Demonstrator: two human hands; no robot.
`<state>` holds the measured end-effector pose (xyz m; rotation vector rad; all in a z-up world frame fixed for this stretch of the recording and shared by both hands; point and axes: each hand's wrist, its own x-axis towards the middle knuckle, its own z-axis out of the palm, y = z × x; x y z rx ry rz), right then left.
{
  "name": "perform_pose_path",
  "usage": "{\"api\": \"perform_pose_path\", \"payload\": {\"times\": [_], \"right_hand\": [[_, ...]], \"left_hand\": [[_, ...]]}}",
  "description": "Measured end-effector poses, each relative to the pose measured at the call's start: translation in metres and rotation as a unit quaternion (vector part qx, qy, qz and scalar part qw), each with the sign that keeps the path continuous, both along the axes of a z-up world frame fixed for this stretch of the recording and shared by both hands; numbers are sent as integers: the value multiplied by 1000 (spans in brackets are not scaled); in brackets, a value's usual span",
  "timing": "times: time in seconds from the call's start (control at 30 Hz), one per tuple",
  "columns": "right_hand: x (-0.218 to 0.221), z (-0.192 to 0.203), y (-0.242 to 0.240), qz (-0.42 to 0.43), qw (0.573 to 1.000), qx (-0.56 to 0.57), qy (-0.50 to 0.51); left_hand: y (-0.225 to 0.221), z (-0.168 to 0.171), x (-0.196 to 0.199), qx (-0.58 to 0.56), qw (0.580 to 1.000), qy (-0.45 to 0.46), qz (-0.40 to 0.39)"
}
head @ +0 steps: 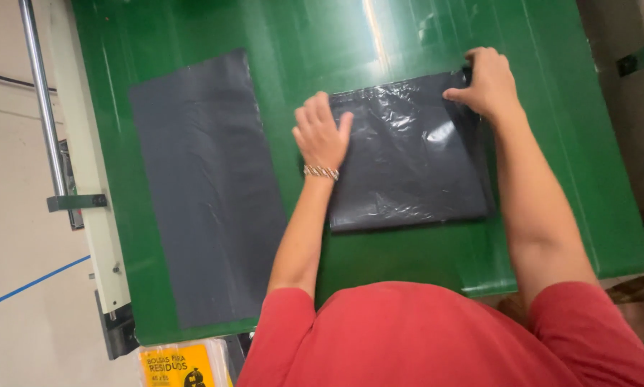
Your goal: Folding plastic bags from a conveyor belt and stacking them into a plastic crate.
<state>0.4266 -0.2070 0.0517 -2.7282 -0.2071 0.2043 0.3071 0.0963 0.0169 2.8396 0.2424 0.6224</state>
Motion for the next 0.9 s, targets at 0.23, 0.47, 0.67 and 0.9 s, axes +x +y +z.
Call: {"api": "perform_pose_path", "payload": {"times": [0.23, 0.47, 0.67, 0.9], "right_hand": [[48, -31, 19, 49, 966, -188, 171], [-69, 15, 14, 82, 980, 1, -181], [-224, 17, -22, 82, 923, 145, -348], [-280, -36, -41, 51, 928, 108, -353]], "left_hand": [[-63, 9, -74, -165, 941, 113, -272], [-46, 4, -68, -536, 820, 155, -126], [29, -21, -94, -923, 283, 238, -109], [38, -53, -124, -856, 491, 158, -12]]}}
